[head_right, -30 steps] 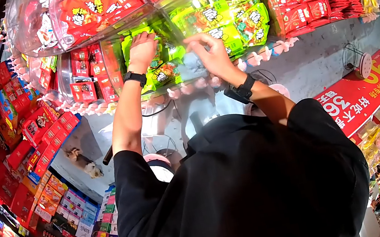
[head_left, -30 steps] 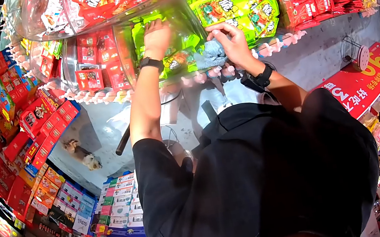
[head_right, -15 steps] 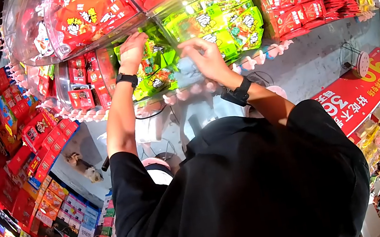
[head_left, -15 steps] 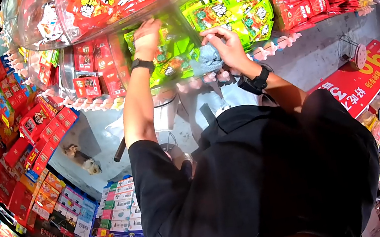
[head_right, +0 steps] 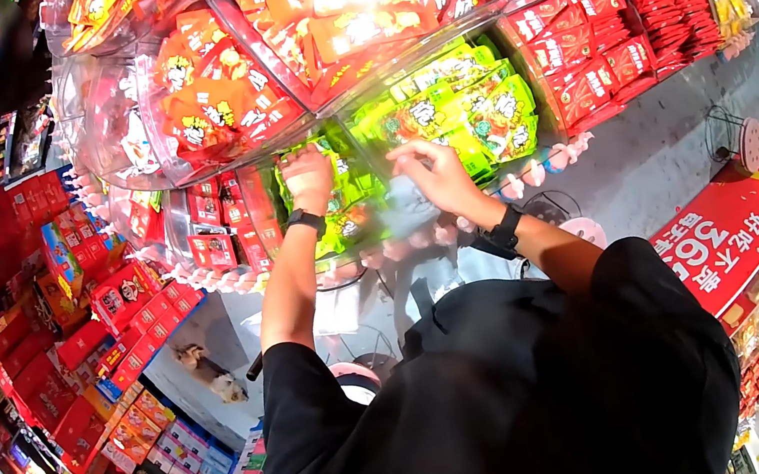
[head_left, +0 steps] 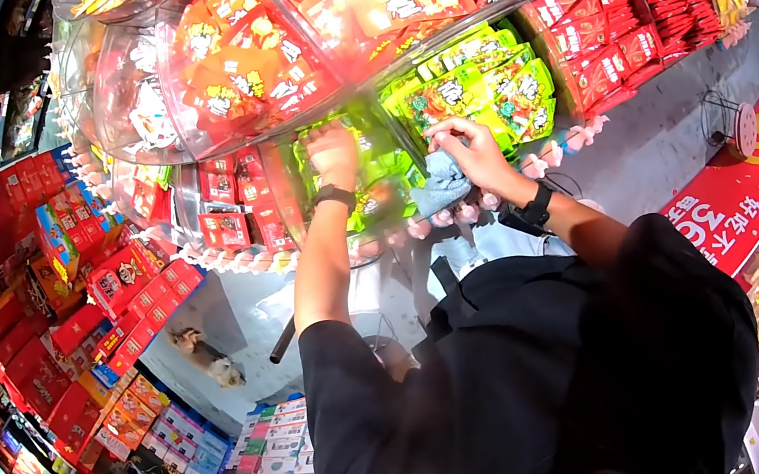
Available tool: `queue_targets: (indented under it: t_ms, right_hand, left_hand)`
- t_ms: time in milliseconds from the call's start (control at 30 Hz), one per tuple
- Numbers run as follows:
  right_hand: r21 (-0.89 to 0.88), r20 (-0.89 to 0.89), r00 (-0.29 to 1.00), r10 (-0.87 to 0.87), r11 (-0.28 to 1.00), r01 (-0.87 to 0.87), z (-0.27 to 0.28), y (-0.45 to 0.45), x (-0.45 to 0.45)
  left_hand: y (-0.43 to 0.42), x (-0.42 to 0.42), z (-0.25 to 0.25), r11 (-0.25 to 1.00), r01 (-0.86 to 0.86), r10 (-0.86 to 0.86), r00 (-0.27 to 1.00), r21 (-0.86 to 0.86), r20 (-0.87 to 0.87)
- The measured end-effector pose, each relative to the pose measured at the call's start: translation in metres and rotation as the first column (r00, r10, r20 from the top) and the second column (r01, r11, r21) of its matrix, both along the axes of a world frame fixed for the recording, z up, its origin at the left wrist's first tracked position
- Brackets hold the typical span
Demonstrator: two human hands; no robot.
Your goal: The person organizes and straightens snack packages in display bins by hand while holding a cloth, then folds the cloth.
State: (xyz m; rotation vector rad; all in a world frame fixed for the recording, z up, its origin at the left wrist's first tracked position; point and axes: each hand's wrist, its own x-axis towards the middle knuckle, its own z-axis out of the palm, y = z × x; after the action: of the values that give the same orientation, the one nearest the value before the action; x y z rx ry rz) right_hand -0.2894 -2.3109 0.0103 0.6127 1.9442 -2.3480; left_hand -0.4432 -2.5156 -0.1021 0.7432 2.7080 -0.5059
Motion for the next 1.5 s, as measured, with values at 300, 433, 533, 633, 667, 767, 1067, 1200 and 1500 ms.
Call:
queue_targets:
  t_ms: [300, 433, 533, 633, 667, 767, 1067, 1200, 1500]
  right_hand:
    - [-0.037, 0.004, 0.999, -0.035, 0.999, 0.035, -0.001, 0.009, 0.002]
    - [-0.056, 0.001, 0.999, -0.040, 0.998, 0.040, -0.003, 0.009, 0.003]
    - [-0.054, 0.000, 1.000, -0.025, 0.998, 0.025, -0.005, 0.008, 0.003]
    - [-0.057, -0.021, 0.999, -0.026, 0.998, 0.025, -0.009, 0.005, 0.002]
    - [-0.071, -0.018, 1.000, -0.020, 0.997, 0.019, -0.009, 0.005, 0.001]
    - [-0.045, -0.024, 1.000, -0.011, 0.999, 0.010, -0.007, 0.004, -0.001]
    - [-0.050, 0.011, 0.995, -0.098, 0.994, 0.098, 0.006, 0.012, 0.001]
    - [-0.008, -0.044, 0.991, -0.129, 0.992, 0.128, 0.002, 0.026, 0.004]
    - [-0.031, -0.006, 0.995, -0.099, 0.995, 0.099, 0.003, 0.032, 0.010]
  left_hand:
    - [-0.005, 0.018, 0.001, 0.968, 0.098, -0.127, 0.985, 0.231, 0.115]
    - [-0.007, 0.040, -0.016, 0.950, 0.095, -0.109, 0.993, 0.297, 0.032]
    - [0.009, 0.052, 0.015, 0.972, 0.047, -0.099, 0.971, 0.231, 0.218]
    - [0.016, 0.048, 0.027, 0.906, -0.084, -0.039, 0.959, 0.415, 0.280]
    - [0.020, 0.044, 0.038, 0.881, -0.261, 0.085, 0.908, 0.395, 0.410]
    - [0.013, 0.047, 0.046, 0.911, -0.290, 0.250, 0.954, 0.292, 0.167]
    - [-0.017, 0.067, 0.061, 0.910, -0.360, 0.335, 0.931, 0.207, 0.145]
    - [-0.071, 0.084, 0.050, 0.930, -0.330, 0.318, 0.943, 0.162, 0.094]
    - [-0.089, 0.076, 0.063, 0.902, -0.301, 0.280, 0.954, 0.310, 0.110]
